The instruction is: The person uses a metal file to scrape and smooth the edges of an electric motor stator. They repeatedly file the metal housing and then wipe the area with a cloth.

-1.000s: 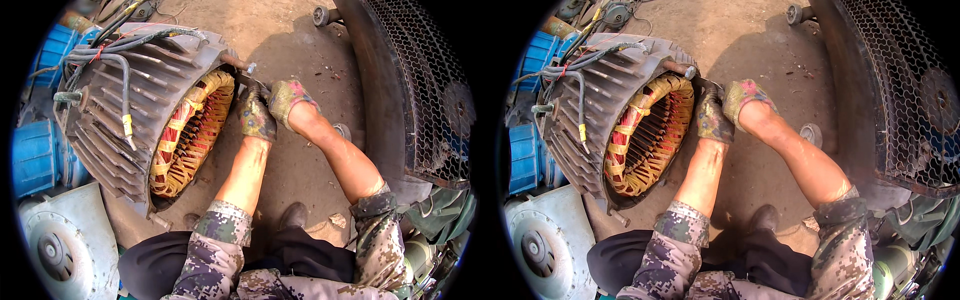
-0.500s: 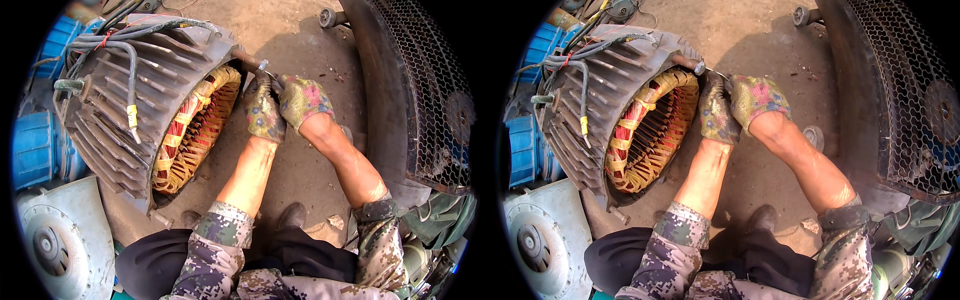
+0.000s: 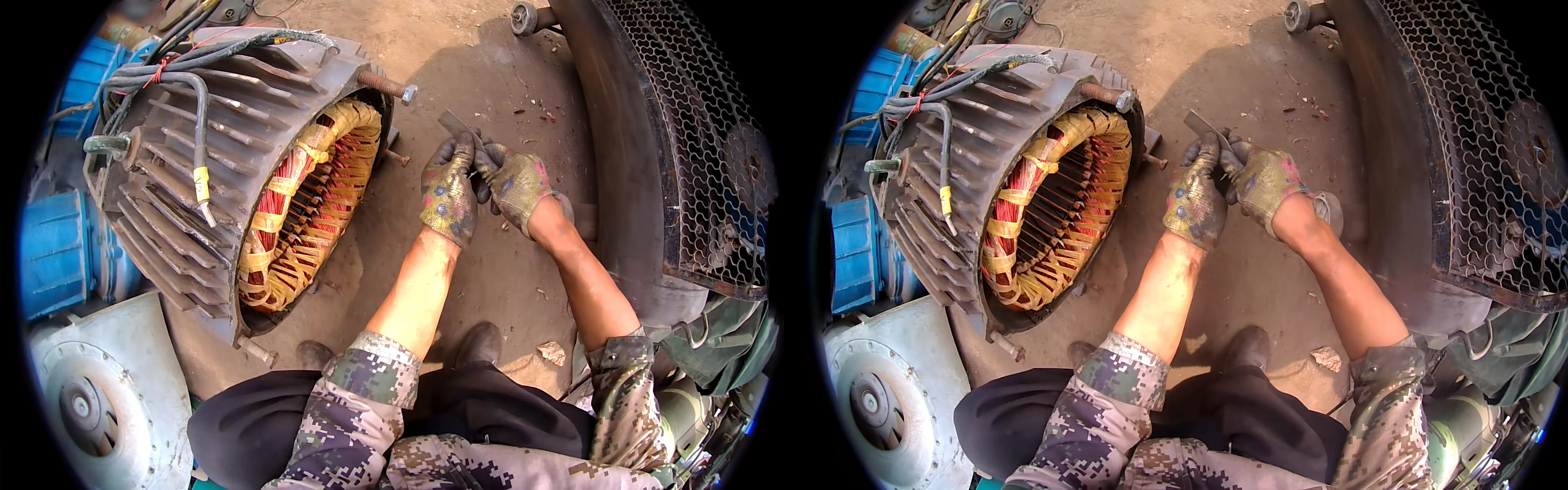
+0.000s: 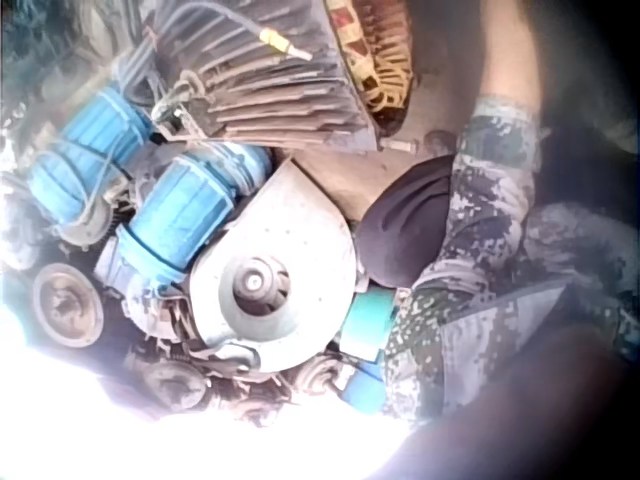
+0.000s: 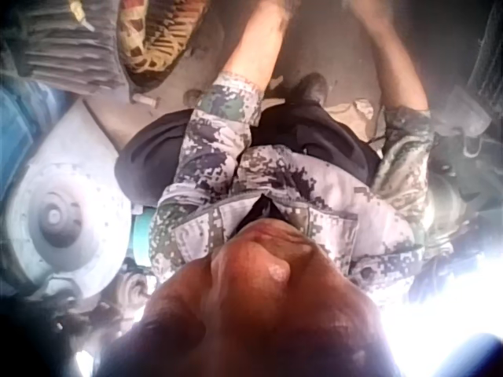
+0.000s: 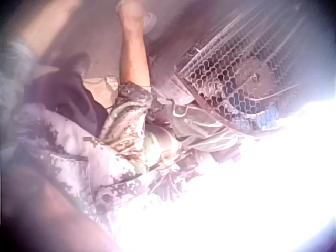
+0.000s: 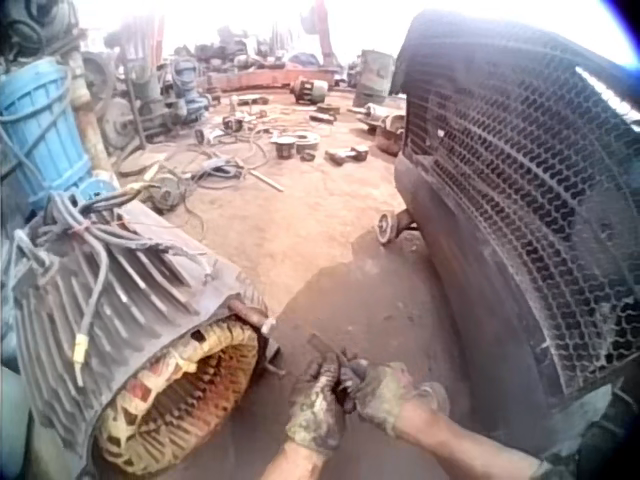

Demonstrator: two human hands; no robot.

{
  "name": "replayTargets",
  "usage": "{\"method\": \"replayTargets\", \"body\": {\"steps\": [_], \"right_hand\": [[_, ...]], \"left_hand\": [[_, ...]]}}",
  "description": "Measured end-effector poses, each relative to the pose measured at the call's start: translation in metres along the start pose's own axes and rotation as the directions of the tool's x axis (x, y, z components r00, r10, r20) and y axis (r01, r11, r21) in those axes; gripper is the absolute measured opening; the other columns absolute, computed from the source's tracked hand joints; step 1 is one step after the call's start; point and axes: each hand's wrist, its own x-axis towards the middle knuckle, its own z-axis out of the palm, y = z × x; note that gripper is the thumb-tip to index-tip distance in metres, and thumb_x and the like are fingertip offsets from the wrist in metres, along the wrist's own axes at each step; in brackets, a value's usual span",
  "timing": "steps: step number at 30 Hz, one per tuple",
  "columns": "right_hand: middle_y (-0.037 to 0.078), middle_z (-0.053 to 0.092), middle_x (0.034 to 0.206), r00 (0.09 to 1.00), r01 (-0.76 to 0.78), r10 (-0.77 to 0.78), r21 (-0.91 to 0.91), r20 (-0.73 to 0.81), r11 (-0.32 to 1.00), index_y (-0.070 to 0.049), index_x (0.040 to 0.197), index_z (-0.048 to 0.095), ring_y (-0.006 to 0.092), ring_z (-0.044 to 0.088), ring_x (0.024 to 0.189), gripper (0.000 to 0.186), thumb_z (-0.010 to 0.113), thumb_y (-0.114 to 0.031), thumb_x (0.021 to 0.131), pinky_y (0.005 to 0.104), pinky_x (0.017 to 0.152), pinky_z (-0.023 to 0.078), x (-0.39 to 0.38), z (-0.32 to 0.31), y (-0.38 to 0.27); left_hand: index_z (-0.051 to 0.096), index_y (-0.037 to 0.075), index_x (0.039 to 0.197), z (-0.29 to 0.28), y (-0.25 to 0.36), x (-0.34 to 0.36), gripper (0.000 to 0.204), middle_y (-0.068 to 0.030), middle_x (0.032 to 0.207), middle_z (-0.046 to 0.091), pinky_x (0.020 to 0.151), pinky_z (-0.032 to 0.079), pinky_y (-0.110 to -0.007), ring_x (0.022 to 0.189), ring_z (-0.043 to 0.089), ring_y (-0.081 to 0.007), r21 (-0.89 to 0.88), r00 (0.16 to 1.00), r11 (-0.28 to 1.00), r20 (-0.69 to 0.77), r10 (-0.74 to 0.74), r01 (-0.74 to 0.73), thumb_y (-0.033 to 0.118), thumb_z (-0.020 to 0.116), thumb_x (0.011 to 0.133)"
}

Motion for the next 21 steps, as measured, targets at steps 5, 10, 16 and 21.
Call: {"method": "replayTargets", "body": {"steps": [5, 10, 16, 21], "right_hand": [[0.003, 0.068, 0.079, 0.963, 0.247, -0.22, -0.184, 0.156, 0.951, -0.007, 0.123, 0.065, 0.0102, 0.057, 0.06, 0.03, 0.058, -0.031, 0.106, 0.0319, 0.054, 0.048, 0.017, 0.016, 0.028], [0.021, 0.071, 0.089, 0.963, 0.268, -0.26, -0.326, 0.069, 0.907, -0.005, 0.123, 0.067, 0.0317, 0.069, 0.076, 0.034, 0.058, -0.032, 0.104, 0.042, 0.068, 0.053, 0.029, 0.031, -0.01], [0.027, 0.07, 0.104, 0.96, 0.269, -0.275, -0.398, 0.044, 0.877, -0.005, 0.126, 0.067, 0.0454, 0.068, 0.098, 0.037, 0.058, -0.033, 0.104, 0.0479, 0.077, 0.054, 0.04, 0.029, -0.012], [0.026, 0.071, 0.1, 0.921, 0.367, -0.39, -0.343, 0.002, 0.865, -0.004, 0.124, 0.067, 0.0436, 0.068, 0.085, 0.033, 0.06, -0.029, 0.104, 0.0455, 0.074, 0.054, 0.046, 0.029, -0.002]], "left_hand": [[0.068, 0.004, 0.11, -0.025, -0.009, 0.009, 0.034, -0.0068, 0.093, 0.072, 0.06, 0.052, -0.029, 0.074, 0.065, -0.0142, -0.199, 0.995, 0.979, -0.102, 0.023, -0.043, 0.036, 0.056, 0.109], [0.059, 0.0, 0.119, -0.031, 0.016, 0.013, 0.037, -0.0134, 0.115, 0.066, 0.096, 0.054, -0.04, 0.104, 0.064, -0.0237, -0.308, 0.984, 0.946, -0.171, 0.05, -0.102, 0.035, 0.055, 0.109], [0.06, 0.0, 0.115, -0.039, 0.008, 0.03, 0.032, -0.0092, 0.104, 0.065, 0.092, 0.054, -0.032, 0.094, 0.063, -0.0185, -0.326, 0.989, 0.937, -0.115, 0.091, -0.125, 0.032, 0.059, 0.107], [0.061, 0.001, 0.117, -0.023, 0.012, 0.024, 0.034, -0.0058, 0.101, 0.064, 0.088, 0.053, -0.03, 0.091, 0.061, -0.0149, -0.323, 0.983, 0.933, -0.143, 0.118, -0.159, 0.033, 0.058, 0.108]]}}
